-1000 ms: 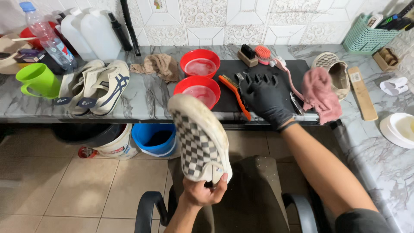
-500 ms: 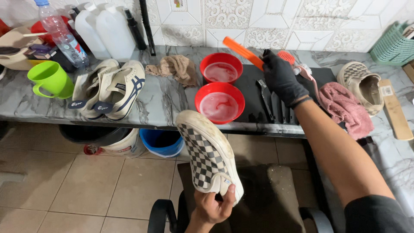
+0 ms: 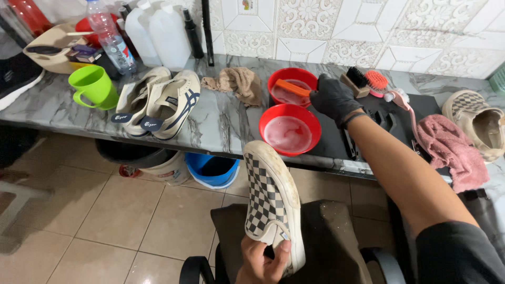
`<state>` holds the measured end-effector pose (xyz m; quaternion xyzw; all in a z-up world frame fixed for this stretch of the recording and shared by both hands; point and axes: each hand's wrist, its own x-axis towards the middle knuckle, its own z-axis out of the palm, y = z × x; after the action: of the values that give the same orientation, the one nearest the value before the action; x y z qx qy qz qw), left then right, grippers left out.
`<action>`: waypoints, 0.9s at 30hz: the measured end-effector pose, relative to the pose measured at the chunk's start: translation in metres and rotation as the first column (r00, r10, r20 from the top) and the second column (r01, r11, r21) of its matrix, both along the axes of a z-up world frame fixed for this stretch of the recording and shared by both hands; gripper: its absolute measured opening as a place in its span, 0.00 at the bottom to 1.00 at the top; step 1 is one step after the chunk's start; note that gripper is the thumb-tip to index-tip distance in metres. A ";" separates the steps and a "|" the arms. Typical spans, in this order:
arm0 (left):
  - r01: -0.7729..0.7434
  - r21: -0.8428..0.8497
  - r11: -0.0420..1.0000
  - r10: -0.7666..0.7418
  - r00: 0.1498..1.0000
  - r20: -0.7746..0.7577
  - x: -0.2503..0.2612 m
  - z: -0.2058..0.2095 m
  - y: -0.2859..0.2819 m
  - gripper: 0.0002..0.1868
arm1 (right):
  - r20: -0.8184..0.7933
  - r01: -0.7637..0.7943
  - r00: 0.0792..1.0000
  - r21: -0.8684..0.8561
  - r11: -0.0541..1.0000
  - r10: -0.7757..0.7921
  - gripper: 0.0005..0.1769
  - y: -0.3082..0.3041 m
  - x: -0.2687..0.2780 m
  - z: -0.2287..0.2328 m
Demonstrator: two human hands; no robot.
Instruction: The person scrubs a checkered slip-on shoe using an orange brush and wipes it with a cloth. They repeatedly dip the brush into a red bowl of soapy water and clean the shoe's upper, sole, and sides while holding it in their left hand.
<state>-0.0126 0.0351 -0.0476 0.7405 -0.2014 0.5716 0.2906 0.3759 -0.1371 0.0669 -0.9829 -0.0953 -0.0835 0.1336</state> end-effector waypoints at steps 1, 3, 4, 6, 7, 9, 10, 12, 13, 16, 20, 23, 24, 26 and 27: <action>-0.012 -0.003 1.000 0.012 1.000 0.001 0.000 0.012 0.002 0.19 | 0.001 -0.012 1.000 -0.003 1.000 0.012 0.20 -0.002 -0.010 0.010; 0.258 -0.537 0.803 -0.407 0.896 -0.179 0.001 0.036 0.006 0.13 | 0.005 -0.009 1.000 0.020 1.000 0.009 0.23 -0.008 -0.032 0.031; 0.250 -0.535 0.807 -0.396 0.901 -0.177 -0.001 0.041 0.006 0.13 | 0.008 -0.021 1.000 0.021 1.000 0.021 0.23 -0.010 -0.048 0.043; 0.172 -0.560 0.811 -0.357 0.903 -0.239 -0.004 0.052 0.007 0.18 | -0.096 -0.053 0.994 0.067 0.996 0.059 0.19 -0.017 -0.080 0.070; 0.166 -0.558 0.813 -0.348 0.907 -0.236 -0.006 0.056 0.007 0.18 | -0.092 -0.063 0.993 0.068 0.996 0.069 0.19 -0.029 -0.070 0.055; 0.228 -0.546 0.806 -0.421 0.870 -0.259 -0.010 0.063 0.006 0.14 | 0.049 -0.468 0.882 -0.016 0.884 0.468 0.18 -0.055 -0.050 0.024; 0.224 -0.542 0.810 -0.413 0.874 -0.255 -0.012 0.066 0.004 0.14 | 0.055 -0.475 0.878 -0.016 0.880 0.476 0.18 -0.045 -0.071 0.033; 0.277 -0.581 0.765 -0.504 0.819 -0.273 -0.018 0.071 0.002 0.15 | -0.139 -0.275 0.956 -0.120 0.954 0.258 0.22 -0.028 -0.116 0.051; 0.274 -0.576 0.770 -0.497 0.824 -0.273 -0.022 0.069 -0.003 0.15 | -0.134 -0.281 0.955 -0.117 0.952 0.266 0.22 -0.030 -0.120 0.043; 0.254 -0.745 0.617 -0.680 0.647 -0.343 -0.036 0.067 -0.012 0.28 | -0.031 -0.296 0.955 -0.175 0.939 0.296 0.18 -0.039 -0.132 0.028; 0.335 -0.769 0.544 -0.777 0.548 -0.310 -0.050 0.082 -0.022 0.27 | 0.122 -0.359 0.923 -0.067 0.931 0.365 0.20 -0.076 -0.146 0.028; 0.392 -0.741 0.544 -0.788 0.542 -0.292 -0.051 0.088 -0.027 0.29 | 0.172 -0.436 0.884 -0.029 0.900 0.434 0.24 -0.108 -0.159 0.030; 0.366 -0.748 0.554 -0.779 0.545 -0.310 -0.052 0.086 -0.028 0.27 | 0.190 -0.485 0.857 -0.014 0.875 0.478 0.30 -0.118 -0.166 0.027; 0.365 -0.768 0.526 -0.805 0.506 -0.311 -0.055 0.084 -0.033 0.28 | 0.095 -0.475 0.876 0.004 0.880 0.473 0.25 -0.136 -0.178 0.023; 0.365 -0.781 0.507 -0.821 0.479 -0.310 -0.054 0.084 -0.033 0.29 | 0.012 -0.475 0.880 0.021 0.880 0.475 0.20 -0.141 -0.181 0.022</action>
<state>-0.0663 0.0017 0.0369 0.6177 -0.1480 0.1539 0.7569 0.1953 -0.2779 0.0890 -0.9277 -0.3326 -0.0526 0.1614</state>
